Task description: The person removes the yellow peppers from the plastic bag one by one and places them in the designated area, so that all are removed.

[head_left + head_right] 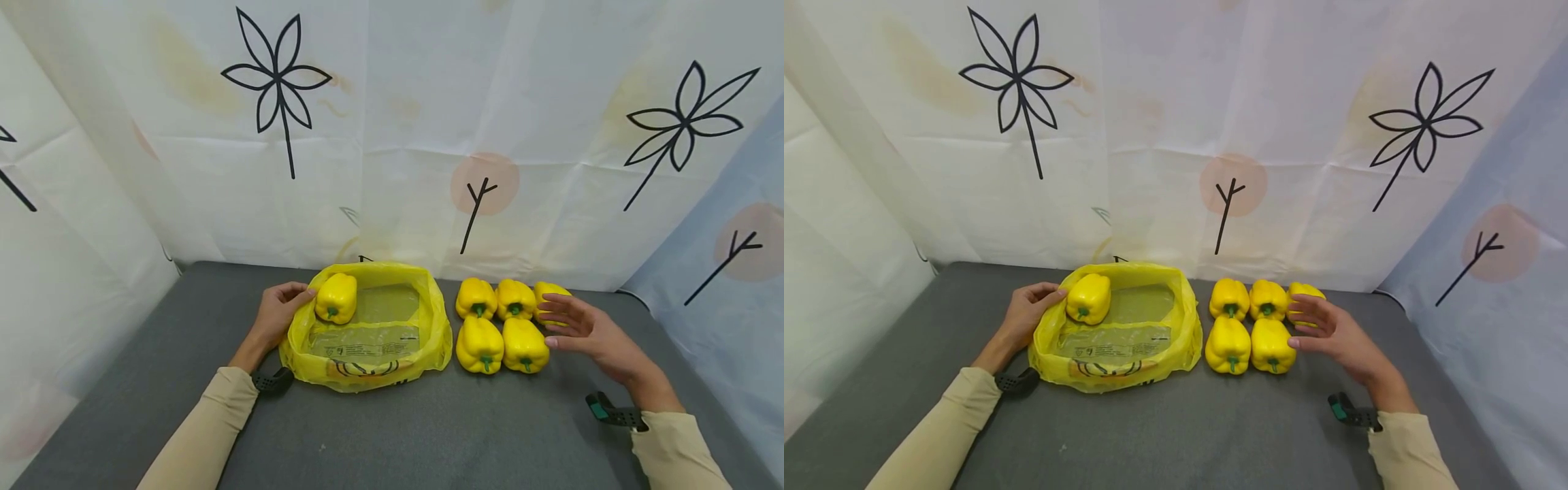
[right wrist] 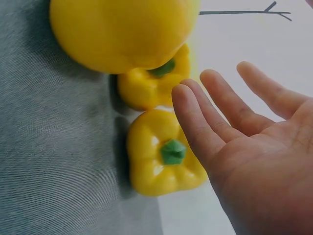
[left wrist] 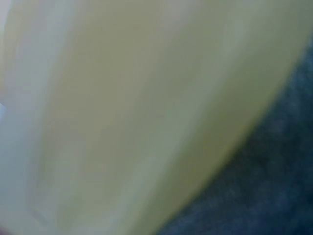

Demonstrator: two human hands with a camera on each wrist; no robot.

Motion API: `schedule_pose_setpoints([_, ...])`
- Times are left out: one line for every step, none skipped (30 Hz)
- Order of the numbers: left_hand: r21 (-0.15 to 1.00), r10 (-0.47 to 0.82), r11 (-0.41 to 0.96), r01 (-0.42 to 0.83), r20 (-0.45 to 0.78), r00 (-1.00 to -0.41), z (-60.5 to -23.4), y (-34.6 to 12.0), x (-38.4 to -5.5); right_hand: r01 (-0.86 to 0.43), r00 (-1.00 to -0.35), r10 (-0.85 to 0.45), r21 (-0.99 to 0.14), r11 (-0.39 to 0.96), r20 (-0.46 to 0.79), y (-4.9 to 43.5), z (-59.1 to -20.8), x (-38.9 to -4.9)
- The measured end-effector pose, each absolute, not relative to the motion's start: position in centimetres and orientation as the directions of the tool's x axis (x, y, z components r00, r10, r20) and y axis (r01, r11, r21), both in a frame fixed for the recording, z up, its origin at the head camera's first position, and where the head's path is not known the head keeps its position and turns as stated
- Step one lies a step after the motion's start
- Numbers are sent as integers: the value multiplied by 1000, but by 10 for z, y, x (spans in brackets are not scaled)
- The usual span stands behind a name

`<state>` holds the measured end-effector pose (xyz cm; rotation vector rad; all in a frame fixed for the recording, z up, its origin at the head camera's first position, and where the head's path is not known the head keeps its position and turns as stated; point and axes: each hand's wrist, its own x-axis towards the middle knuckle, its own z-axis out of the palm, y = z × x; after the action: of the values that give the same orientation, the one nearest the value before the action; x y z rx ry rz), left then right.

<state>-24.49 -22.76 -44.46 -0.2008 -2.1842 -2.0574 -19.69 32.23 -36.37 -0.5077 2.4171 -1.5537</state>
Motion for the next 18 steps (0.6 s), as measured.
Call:
schedule_pose_setpoints([980,5,58,189,189,-982,-445,-228,-245,-169,-916,-402,-909,380,2,322,-362,-197])
schedule_pose_setpoints([980,3,59,188,188,-982,-444,-227,-245,-173,-915,-402,-909,379,6,321,-361,-197])
schedule_pose_setpoints([980,1,59,188,188,-982,-444,-227,-245,-180,-915,-404,-906,383,11,321,-359,-197])
schedule_pose_setpoints([980,2,59,188,188,-982,-444,-227,-245,-188,-914,-406,-903,387,16,320,-358,-196])
schedule_pose_setpoints([980,2,59,188,188,-982,-444,-227,-245,-195,-913,-407,-900,390,21,320,-356,-196])
schedule_pose_setpoints([980,2,60,188,188,-982,-445,-227,-245,-203,-912,-409,-896,394,27,319,-355,-196])
schedule_pose_setpoints([980,2,60,188,188,-982,-445,-228,-245,-211,-912,-409,-893,399,32,318,-354,-195])
schedule_pose_setpoints([980,3,63,188,188,-982,-445,-228,-245,-216,-912,-408,-888,405,36,318,-353,-194])
schedule_pose_setpoints([980,5,62,188,188,-982,-445,-228,-245,-220,-912,-408,-885,411,37,317,-351,-194])
schedule_pose_setpoints([980,7,62,189,189,-982,-445,-228,-245,-222,-913,-407,-882,415,39,316,-350,-194])
schedule_pose_setpoints([980,8,61,189,189,-982,-445,-228,-245,-224,-913,-405,-880,419,40,316,-349,-193])
schedule_pose_setpoints([980,9,61,190,189,-982,-445,-228,-245,-226,-914,-403,-877,424,41,315,-347,-193])
schedule_pose_setpoints([980,11,62,190,190,-982,-445,-228,-245,-229,-915,-401,-873,431,42,314,-346,-193])
schedule_pose_setpoints([980,13,64,190,190,-982,-445,-229,-245,-231,-916,-398,-869,437,43,313,-345,-193])
schedule_pose_setpoints([980,13,64,189,189,-982,-445,-228,-244,-234,-917,-397,-867,439,47,312,-343,-193])
schedule_pose_setpoints([980,13,66,188,188,-982,-445,-228,-244,-239,-918,-394,-864,443,52,311,-342,-193])
schedule_pose_setpoints([980,12,69,188,187,-982,-445,-228,-244,-245,-918,-392,-861,446,58,311,-340,-192])
schedule_pose_setpoints([980,11,72,188,188,-982,-445,-228,-244,-253,-917,-394,-858,447,66,310,-339,-192])
